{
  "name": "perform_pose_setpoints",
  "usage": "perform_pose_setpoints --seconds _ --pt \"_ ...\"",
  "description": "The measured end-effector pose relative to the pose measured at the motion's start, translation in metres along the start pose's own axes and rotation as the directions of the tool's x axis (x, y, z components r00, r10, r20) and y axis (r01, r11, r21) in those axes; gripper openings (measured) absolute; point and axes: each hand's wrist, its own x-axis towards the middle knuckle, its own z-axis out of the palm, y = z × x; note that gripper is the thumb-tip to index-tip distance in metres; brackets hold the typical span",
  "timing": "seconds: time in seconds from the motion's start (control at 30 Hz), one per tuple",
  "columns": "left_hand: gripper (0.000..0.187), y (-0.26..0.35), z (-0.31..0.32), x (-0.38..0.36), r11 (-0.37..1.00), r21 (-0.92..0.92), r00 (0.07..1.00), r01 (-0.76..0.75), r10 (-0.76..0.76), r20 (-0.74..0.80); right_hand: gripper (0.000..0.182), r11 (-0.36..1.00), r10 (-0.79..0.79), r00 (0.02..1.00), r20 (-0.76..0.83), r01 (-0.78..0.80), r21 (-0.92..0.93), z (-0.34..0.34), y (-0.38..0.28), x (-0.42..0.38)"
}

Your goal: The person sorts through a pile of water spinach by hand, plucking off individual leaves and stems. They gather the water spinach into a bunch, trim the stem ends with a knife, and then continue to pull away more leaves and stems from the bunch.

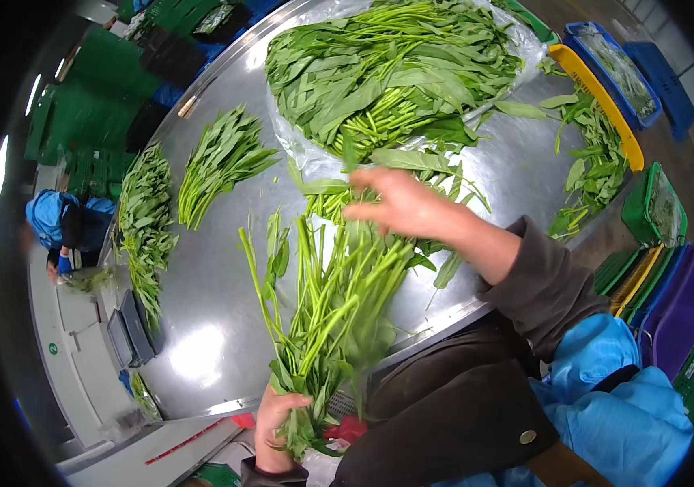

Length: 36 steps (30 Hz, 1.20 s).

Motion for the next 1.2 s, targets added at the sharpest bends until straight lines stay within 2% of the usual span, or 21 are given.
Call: perform_pose_setpoints --seconds 0.03,0.07,0.13,0.27,0.33,0.37,0.47,0.53,0.6,0.63,0.7,0.73,0.77,0.8,0.87,0.97,1.03,1.07,1.1,1.13,1.2 --pt "0.072 0.001 0.001 0.002 1.000 0.024 1.000 -0.002 0.002 0.006 0.057 1.000 0.020 0.980 0.195 -0.022 0.005 0.003 -0.014 0.000" --pt "0.073 0.002 0.001 0.003 0.999 0.048 1.000 -0.003 0.002 0.011 0.046 0.978 -0.168 0.952 0.257 0.194 -0.080 0.017 -0.005 0.009" --pt "0.074 0.005 0.001 0.003 0.999 0.045 1.000 0.016 -0.017 0.015 0.035 0.961 -0.278 0.912 0.303 0.260 0.098 0.031 -0.001 0.017" --pt "0.071 0.007 0.003 0.001 1.000 0.012 1.000 -0.013 0.013 -0.005 0.030 0.985 -0.167 0.933 0.319 0.143 0.099 0.026 -0.007 0.009" --pt "0.071 0.006 -0.001 0.006 0.998 0.052 0.999 -0.019 0.017 0.033 0.024 0.873 -0.287 0.950 0.124 0.313 -0.373 0.031 -0.003 0.005" --pt "0.070 0.006 0.001 0.007 0.999 0.053 0.999 -0.015 0.013 0.040 0.022 0.797 -0.484 0.875 -0.029 0.427 -0.428 0.035 0.004 0.005" --pt "0.071 0.000 -0.001 0.008 0.999 -0.022 0.999 -0.023 0.024 0.038 0.022 0.799 -0.516 0.822 -0.240 0.361 -0.481 0.021 0.013 0.011" --pt "0.072 -0.004 -0.003 0.006 0.998 -0.057 0.999 -0.006 0.008 0.045 0.024 0.956 -0.265 0.846 -0.464 0.166 -0.243 -0.002 0.021 0.022" --pt "0.074 -0.011 -0.013 0.007 0.999 -0.050 1.000 0.003 -0.002 0.014 0.028 0.966 -0.015 0.859 -0.512 -0.120 -0.231 -0.038 0.024 0.027" --pt "0.075 -0.013 -0.017 0.006 0.998 -0.055 1.000 0.014 -0.013 0.023 0.028 0.965 -0.015 0.859 -0.512 -0.121 -0.232 -0.042 0.020 0.026" --pt "0.075 -0.013 -0.019 0.005 0.998 -0.058 0.999 0.034 -0.032 0.031 0.046 0.800 -0.059 0.870 -0.490 -0.253 -0.545 -0.048 0.017 0.023" --pt "0.076 -0.010 -0.018 0.006 0.997 -0.060 0.998 0.051 -0.049 0.038 0.069 0.851 -0.158 0.938 -0.308 -0.028 -0.524 -0.042 0.016 0.022" --pt "0.075 -0.007 -0.012 0.005 0.998 -0.043 0.999 0.037 -0.036 0.032 0.072 0.871 -0.231 0.968 -0.100 0.160 -0.464 -0.030 0.011 0.024" --pt "0.075 -0.006 -0.010 0.007 0.999 -0.030 0.998 0.042 -0.041 0.037 0.075 0.930 -0.285 0.955 0.083 0.297 -0.219 -0.011 0.010 0.025" --pt "0.076 -0.005 -0.010 0.009 0.994 -0.067 0.996 0.084 -0.081 0.047 0.054 0.979 -0.174 0.905 0.388 0.201 -0.031 0.009 -0.012 0.026" --pt "0.074 -0.004 -0.016 0.005 0.997 0.001 0.997 0.076 -0.076 0.017 0.033 0.914 -0.265 0.883 0.387 0.358 -0.192 0.007 -0.008 0.037" --pt "0.069 -0.006 -0.013 0.001 0.999 -0.034 1.000 0.018 -0.019 -0.012 0.026 0.864 -0.384 0.897 -0.220 0.433 0.257 -0.008 0.021 0.047" --pt "0.069 -0.009 -0.015 -0.001 0.999 -0.039 1.000 0.018 -0.018 -0.013 0.022 0.906 0.009 0.978 -0.208 0.080 0.415 -0.029 0.015 0.044" --pt "0.067 -0.012 -0.017 -0.001 0.995 -0.102 1.000 0.013 -0.014 -0.010 0.025 0.981 -0.009 0.978 -0.208 0.049 0.190 -0.042 0.029 0.045" --pt "0.066 -0.014 -0.019 -0.001 0.986 -0.166 1.000 0.009 -0.010 -0.006 0.025 0.981 -0.010 0.979 -0.203 0.048 0.186 -0.046 0.033 0.034" --pt "0.062 -0.017 -0.023 -0.001 0.981 -0.194 0.999 0.029 -0.020 0.050 0.029 0.995 -0.037 0.987 0.157 0.051 -0.083 -0.042 0.035 0.011"
